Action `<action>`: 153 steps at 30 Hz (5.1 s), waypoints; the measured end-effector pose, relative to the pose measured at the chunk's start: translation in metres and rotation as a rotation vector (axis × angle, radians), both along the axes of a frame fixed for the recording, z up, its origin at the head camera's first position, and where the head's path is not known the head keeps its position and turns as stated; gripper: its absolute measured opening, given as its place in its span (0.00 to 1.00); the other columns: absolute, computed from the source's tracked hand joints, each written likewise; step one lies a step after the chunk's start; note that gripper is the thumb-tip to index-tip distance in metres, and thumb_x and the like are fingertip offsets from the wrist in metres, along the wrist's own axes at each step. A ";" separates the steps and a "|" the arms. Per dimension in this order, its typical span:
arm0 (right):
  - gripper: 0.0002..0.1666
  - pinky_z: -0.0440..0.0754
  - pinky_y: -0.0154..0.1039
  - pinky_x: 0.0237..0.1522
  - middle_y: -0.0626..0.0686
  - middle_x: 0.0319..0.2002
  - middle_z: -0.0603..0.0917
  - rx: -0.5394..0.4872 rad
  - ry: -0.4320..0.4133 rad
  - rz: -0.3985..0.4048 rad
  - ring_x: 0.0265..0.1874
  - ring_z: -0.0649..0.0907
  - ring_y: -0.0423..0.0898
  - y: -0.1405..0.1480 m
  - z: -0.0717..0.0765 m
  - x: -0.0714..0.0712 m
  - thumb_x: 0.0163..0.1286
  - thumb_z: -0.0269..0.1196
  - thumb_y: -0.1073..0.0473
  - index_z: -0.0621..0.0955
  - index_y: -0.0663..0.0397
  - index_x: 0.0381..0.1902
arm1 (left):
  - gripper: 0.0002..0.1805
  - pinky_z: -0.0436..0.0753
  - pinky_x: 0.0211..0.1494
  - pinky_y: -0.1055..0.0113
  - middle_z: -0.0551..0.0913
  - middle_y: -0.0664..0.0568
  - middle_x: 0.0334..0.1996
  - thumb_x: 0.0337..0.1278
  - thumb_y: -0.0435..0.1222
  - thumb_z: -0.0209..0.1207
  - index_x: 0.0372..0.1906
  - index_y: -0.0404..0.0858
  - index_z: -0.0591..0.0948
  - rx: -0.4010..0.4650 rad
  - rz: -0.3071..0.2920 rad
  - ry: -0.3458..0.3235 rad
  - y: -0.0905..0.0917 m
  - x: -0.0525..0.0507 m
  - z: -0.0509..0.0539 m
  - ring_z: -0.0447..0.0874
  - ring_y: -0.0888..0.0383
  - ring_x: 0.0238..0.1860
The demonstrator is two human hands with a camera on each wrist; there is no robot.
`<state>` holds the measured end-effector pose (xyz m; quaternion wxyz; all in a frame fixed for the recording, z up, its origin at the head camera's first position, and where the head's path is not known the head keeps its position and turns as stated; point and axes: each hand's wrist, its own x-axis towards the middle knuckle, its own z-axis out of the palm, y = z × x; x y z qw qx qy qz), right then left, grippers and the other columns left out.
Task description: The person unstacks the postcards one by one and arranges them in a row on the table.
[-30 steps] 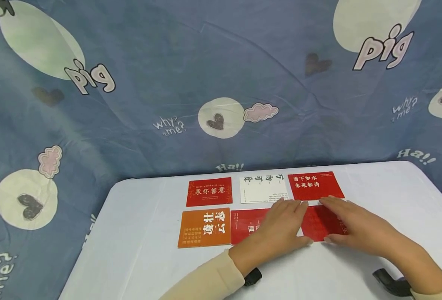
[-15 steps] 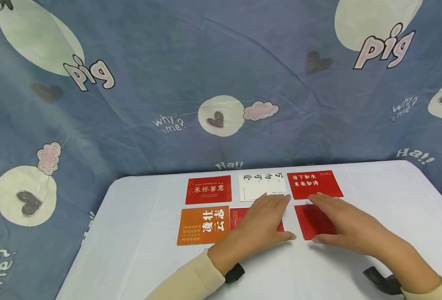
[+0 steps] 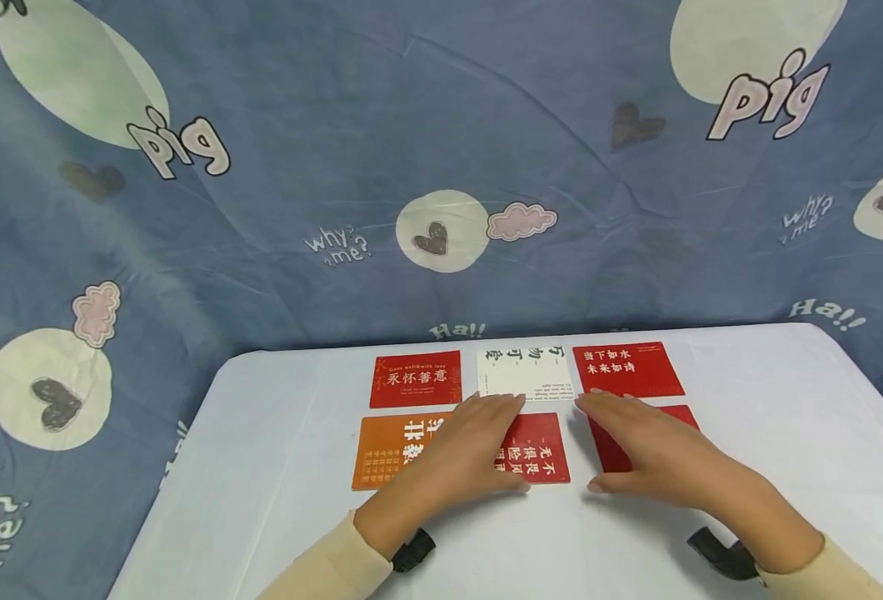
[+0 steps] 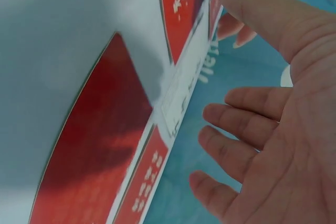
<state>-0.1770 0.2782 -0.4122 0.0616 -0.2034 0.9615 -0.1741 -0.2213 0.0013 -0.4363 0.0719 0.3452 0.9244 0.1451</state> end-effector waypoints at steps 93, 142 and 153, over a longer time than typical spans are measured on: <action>0.54 0.85 0.55 0.57 0.53 0.67 0.80 0.030 0.110 0.109 0.66 0.79 0.54 -0.039 -0.010 -0.011 0.54 0.81 0.40 0.74 0.53 0.74 | 0.50 0.58 0.81 0.55 0.77 0.50 0.69 0.53 0.54 0.76 0.77 0.38 0.70 -0.021 -0.062 0.045 -0.033 -0.003 0.010 0.71 0.53 0.72; 0.51 0.76 0.50 0.69 0.55 0.67 0.80 0.012 0.130 0.276 0.67 0.78 0.53 -0.141 -0.022 0.021 0.60 0.77 0.38 0.74 0.59 0.72 | 0.50 0.77 0.70 0.45 0.78 0.49 0.68 0.45 0.50 0.81 0.74 0.37 0.75 0.030 0.067 -0.056 -0.142 0.056 0.011 0.73 0.43 0.70; 0.51 0.72 0.48 0.72 0.55 0.66 0.81 0.047 0.161 0.314 0.67 0.79 0.51 -0.158 -0.033 0.030 0.61 0.76 0.35 0.75 0.61 0.71 | 0.50 0.76 0.71 0.47 0.77 0.52 0.69 0.46 0.50 0.81 0.75 0.37 0.73 0.028 0.054 -0.036 -0.158 0.067 0.005 0.73 0.48 0.70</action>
